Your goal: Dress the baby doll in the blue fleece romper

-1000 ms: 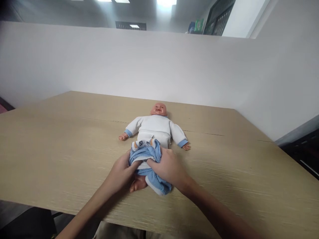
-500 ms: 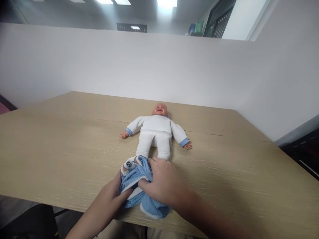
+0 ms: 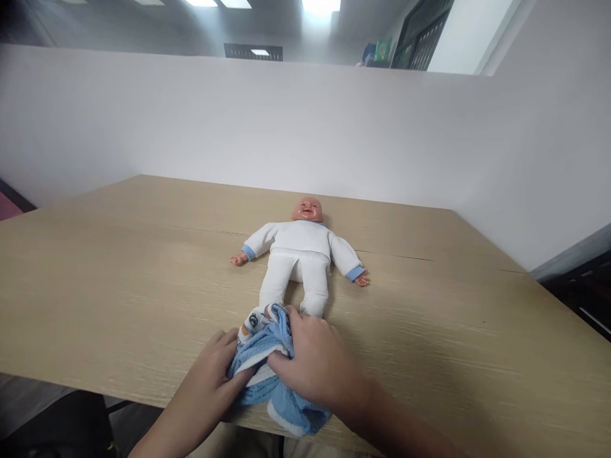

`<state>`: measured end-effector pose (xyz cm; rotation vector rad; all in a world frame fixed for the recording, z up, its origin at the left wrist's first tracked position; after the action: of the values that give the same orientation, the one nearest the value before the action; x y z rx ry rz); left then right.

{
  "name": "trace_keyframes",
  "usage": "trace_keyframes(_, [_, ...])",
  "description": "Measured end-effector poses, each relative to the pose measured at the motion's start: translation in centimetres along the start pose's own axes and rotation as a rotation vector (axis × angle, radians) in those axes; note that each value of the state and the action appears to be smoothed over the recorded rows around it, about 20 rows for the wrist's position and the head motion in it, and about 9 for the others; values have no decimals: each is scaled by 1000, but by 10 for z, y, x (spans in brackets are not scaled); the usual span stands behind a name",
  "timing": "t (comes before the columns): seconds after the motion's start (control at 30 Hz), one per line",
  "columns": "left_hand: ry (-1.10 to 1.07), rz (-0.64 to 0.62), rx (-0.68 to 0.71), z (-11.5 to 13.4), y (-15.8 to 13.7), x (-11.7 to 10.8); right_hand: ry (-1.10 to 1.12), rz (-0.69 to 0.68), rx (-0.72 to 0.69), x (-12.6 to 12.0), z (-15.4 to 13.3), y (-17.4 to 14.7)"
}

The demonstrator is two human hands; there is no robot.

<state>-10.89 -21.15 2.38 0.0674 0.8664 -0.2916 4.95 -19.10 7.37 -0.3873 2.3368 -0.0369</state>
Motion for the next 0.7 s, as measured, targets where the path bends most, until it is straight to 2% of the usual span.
trace_keyframes(0.17, [-243,37,-23,-9,-7,6,140,5,-11,-5,1,1])
trace_keyframes(0.37, [-541,140,-55,-16,-10,7,374,18,-14,-7,3,-1])
trace_keyframes(0.57, [-595,245,-6,-5,0,-6,444,14,-67,-4,8,5])
trace_keyframes(0.7, [-580,237,67,-4,14,-8,501,32,-62,-5,17,13])
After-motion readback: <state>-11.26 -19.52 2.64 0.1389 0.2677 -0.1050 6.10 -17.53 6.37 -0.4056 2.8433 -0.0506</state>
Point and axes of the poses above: each hand's wrist, its own y-axis towards the middle knuckle, its own x-axis out of the palm, z = x × y, the point moved 10 cm from there along y, towards the middle knuckle, and after that the axes turned 11 degrees about y, right-handed, at the moved point
